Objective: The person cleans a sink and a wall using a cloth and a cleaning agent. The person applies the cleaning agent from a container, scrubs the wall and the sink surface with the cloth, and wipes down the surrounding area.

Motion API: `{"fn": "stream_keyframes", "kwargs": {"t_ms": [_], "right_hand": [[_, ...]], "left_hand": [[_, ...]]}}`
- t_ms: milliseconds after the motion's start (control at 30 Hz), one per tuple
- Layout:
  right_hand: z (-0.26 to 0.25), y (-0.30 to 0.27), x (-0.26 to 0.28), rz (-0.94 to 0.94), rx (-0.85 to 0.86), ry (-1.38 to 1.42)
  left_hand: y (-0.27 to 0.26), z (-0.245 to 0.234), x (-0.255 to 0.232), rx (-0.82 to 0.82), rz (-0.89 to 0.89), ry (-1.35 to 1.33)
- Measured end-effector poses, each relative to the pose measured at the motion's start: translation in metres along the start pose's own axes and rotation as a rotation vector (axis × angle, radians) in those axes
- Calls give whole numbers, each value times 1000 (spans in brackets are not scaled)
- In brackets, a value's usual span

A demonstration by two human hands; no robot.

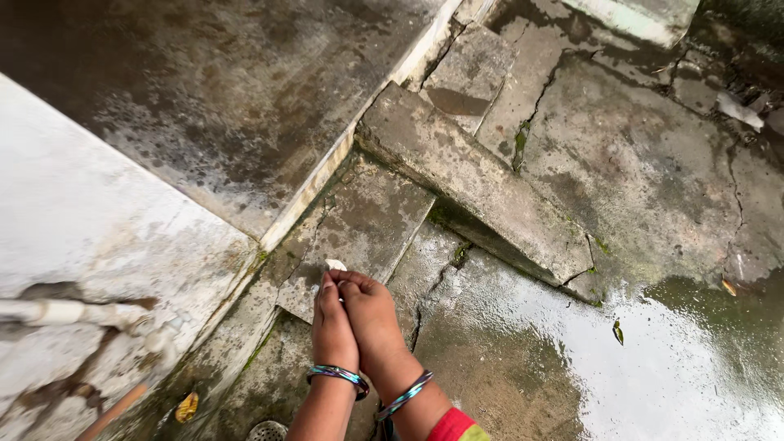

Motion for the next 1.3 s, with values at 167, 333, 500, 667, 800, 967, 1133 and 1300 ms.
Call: {"fn": "stream_keyframes", "kwargs": {"t_ms": [167,333,500,667,800,967,1133,1300], "right_hand": [[3,-54,54,-93,53,123],[19,-115,113,-138,122,178],[44,-177,166,-182,195,147],[65,-227,203,-286,165,108],[86,-264,218,-294,216,170],[127,-294,218,-294,318,184],[178,-324,205,-415,507,115],[222,-351,175,-333,594,83]], "left_hand": [[-47,7,-70,13,103,187],[-104,4,-144,17,206,163],[-153,-8,-216,7,216,109],[-186,-24,-269,30,338,7],[-213,-46,-298,21,410,-18],[-235,-90,-326,-78,406,-42],[-253,-150,-345,-205,550,-83],[-261,-208,-343,-292,576,-128]]}}
Point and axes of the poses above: each hand's wrist, its own y-axis towards the middle knuckle, its own z-axis out of the palm, x = y × z, the point moved 6 cm from there along y, towards the middle knuckle, and after that the axes turned 2 degrees about -x, right-handed, at the moved point
